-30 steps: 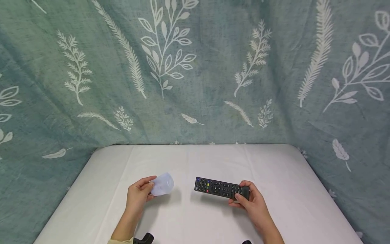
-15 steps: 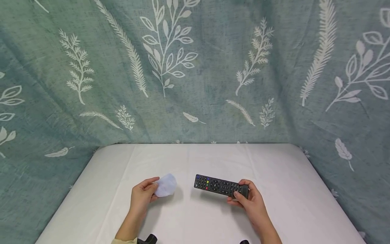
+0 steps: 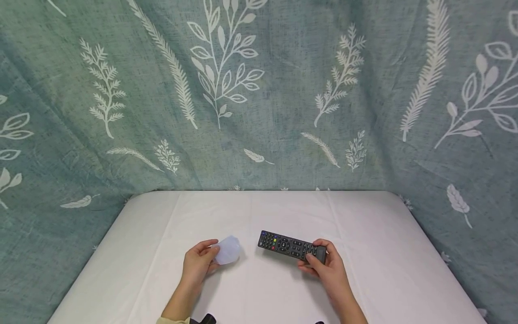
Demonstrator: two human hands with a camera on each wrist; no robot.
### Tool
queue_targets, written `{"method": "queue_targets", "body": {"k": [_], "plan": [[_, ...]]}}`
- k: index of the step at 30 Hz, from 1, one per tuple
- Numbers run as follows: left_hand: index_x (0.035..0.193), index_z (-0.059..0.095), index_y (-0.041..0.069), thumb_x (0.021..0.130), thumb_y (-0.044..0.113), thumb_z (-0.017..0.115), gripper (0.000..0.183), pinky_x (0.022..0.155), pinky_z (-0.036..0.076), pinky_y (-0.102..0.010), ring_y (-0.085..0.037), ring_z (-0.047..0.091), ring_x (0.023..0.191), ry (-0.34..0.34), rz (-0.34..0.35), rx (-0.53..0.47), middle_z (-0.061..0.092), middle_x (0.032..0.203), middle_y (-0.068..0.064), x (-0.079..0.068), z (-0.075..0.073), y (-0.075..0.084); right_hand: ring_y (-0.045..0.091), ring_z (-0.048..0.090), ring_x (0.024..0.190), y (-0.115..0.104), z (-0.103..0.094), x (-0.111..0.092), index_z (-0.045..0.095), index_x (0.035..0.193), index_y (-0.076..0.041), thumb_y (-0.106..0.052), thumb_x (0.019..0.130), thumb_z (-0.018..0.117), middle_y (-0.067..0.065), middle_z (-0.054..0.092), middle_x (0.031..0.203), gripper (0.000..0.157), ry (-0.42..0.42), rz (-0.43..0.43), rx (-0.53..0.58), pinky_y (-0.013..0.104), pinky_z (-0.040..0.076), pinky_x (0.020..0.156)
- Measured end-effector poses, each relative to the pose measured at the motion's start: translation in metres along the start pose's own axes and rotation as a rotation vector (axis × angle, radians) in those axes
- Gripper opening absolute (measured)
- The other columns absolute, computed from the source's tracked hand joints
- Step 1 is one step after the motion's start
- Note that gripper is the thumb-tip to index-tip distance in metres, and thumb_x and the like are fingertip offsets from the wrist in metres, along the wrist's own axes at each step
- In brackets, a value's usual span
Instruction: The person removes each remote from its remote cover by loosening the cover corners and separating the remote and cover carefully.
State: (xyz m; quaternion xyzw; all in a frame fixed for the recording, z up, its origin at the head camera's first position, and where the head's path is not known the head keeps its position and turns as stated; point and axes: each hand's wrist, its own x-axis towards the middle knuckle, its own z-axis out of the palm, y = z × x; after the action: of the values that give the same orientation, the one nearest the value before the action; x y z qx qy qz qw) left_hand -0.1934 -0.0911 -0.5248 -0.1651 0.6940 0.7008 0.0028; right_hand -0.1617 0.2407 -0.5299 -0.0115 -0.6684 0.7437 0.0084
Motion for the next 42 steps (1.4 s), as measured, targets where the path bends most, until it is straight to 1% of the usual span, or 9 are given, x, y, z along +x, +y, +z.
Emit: {"method": "queue_targets", "body": {"k": [7, 9, 12, 17, 24, 29, 33, 37, 42], "plan": [[0.121, 0.060, -0.004, 0.092, 0.007, 0.069, 0.032, 0.065, 0.060, -0.028, -0.017, 0.061, 0.083, -0.007, -0.013, -0.010, 0.061, 0.102, -0.014, -0.003, 0.009, -0.004, 0.018, 0.076, 0.082, 0.003, 0.009, 0.001, 0.032, 0.132, -0.001, 0.000, 0.095, 0.062, 0.003, 0.067, 0.108, 0.048, 0.078, 0.066, -0.024, 0.032, 0.062, 0.081], [0.121, 0.059, -0.005, 0.091, 0.007, 0.069, 0.034, 0.067, 0.061, -0.029, -0.018, 0.061, 0.085, -0.003, -0.013, -0.003, 0.060, 0.106, -0.016, -0.004, 0.012, -0.005, 0.018, 0.076, 0.083, 0.004, 0.012, 0.002, 0.032, 0.133, -0.002, 0.002, 0.095, 0.061, 0.007, 0.066, 0.111, 0.048, 0.097, 0.084, -0.029, 0.032, 0.061, 0.081], [0.121, 0.058, -0.006, 0.090, 0.008, 0.071, 0.036, 0.067, 0.061, -0.029, -0.020, 0.061, 0.086, 0.010, 0.005, 0.015, 0.059, 0.110, -0.019, -0.005, 0.016, -0.008, 0.019, 0.076, 0.086, 0.005, 0.016, 0.003, 0.032, 0.133, -0.003, 0.002, 0.095, 0.060, 0.017, 0.061, 0.123, 0.048, 0.107, 0.104, -0.035, 0.032, 0.061, 0.083], [0.119, 0.059, -0.006, 0.088, 0.008, 0.073, 0.036, 0.065, 0.061, -0.028, -0.023, 0.062, 0.091, 0.037, 0.037, 0.051, 0.058, 0.115, -0.024, -0.008, 0.022, -0.012, 0.020, 0.076, 0.092, 0.007, 0.021, 0.003, 0.029, 0.136, -0.004, 0.002, 0.096, 0.058, 0.032, 0.048, 0.139, 0.050, 0.088, 0.120, -0.022, 0.033, 0.060, 0.086], [0.116, 0.059, -0.005, 0.086, 0.006, 0.073, 0.035, 0.063, 0.059, -0.026, -0.024, 0.059, 0.089, 0.085, 0.031, 0.071, 0.057, 0.114, -0.023, -0.010, 0.026, -0.014, 0.021, 0.075, 0.098, 0.008, 0.025, 0.002, 0.025, 0.139, -0.006, 0.006, 0.095, 0.056, 0.036, 0.039, 0.147, 0.055, 0.034, 0.151, 0.020, 0.032, 0.060, 0.087], [0.115, 0.059, -0.005, 0.085, 0.008, 0.075, 0.037, 0.063, 0.060, -0.026, -0.023, 0.060, 0.086, 0.061, 0.036, 0.086, 0.058, 0.112, -0.023, -0.012, 0.024, -0.014, 0.024, 0.074, 0.102, 0.007, 0.026, 0.000, 0.023, 0.140, -0.008, 0.010, 0.093, 0.055, 0.037, 0.036, 0.148, 0.060, -0.005, 0.174, 0.044, 0.034, 0.060, 0.089], [0.113, 0.061, -0.005, 0.084, 0.012, 0.077, 0.037, 0.066, 0.061, -0.027, -0.023, 0.065, 0.086, 0.021, 0.046, 0.146, 0.063, 0.110, -0.022, -0.015, 0.020, -0.014, 0.024, 0.073, 0.105, 0.007, 0.025, -0.002, 0.021, 0.141, -0.010, 0.013, 0.090, 0.050, 0.037, 0.034, 0.150, 0.063, -0.031, 0.196, -0.001, 0.037, 0.062, 0.083], [0.108, 0.063, -0.004, 0.084, 0.015, 0.078, 0.035, 0.063, 0.061, -0.026, -0.019, 0.068, 0.077, -0.014, 0.116, 0.246, 0.067, 0.102, -0.019, -0.016, 0.016, -0.014, 0.023, 0.072, 0.105, 0.007, 0.023, -0.004, 0.021, 0.143, -0.012, 0.012, 0.089, 0.044, 0.035, 0.032, 0.153, 0.064, -0.051, 0.203, -0.049, 0.038, 0.063, 0.076], [0.104, 0.065, -0.003, 0.084, 0.017, 0.079, 0.032, 0.054, 0.058, -0.023, -0.015, 0.065, 0.064, -0.042, 0.226, 0.375, 0.069, 0.095, -0.016, -0.017, 0.012, -0.012, 0.022, 0.074, 0.098, 0.005, 0.022, -0.006, 0.023, 0.148, -0.010, 0.012, 0.088, 0.043, 0.034, 0.036, 0.151, 0.067, -0.046, 0.174, -0.105, 0.039, 0.063, 0.068]]}}
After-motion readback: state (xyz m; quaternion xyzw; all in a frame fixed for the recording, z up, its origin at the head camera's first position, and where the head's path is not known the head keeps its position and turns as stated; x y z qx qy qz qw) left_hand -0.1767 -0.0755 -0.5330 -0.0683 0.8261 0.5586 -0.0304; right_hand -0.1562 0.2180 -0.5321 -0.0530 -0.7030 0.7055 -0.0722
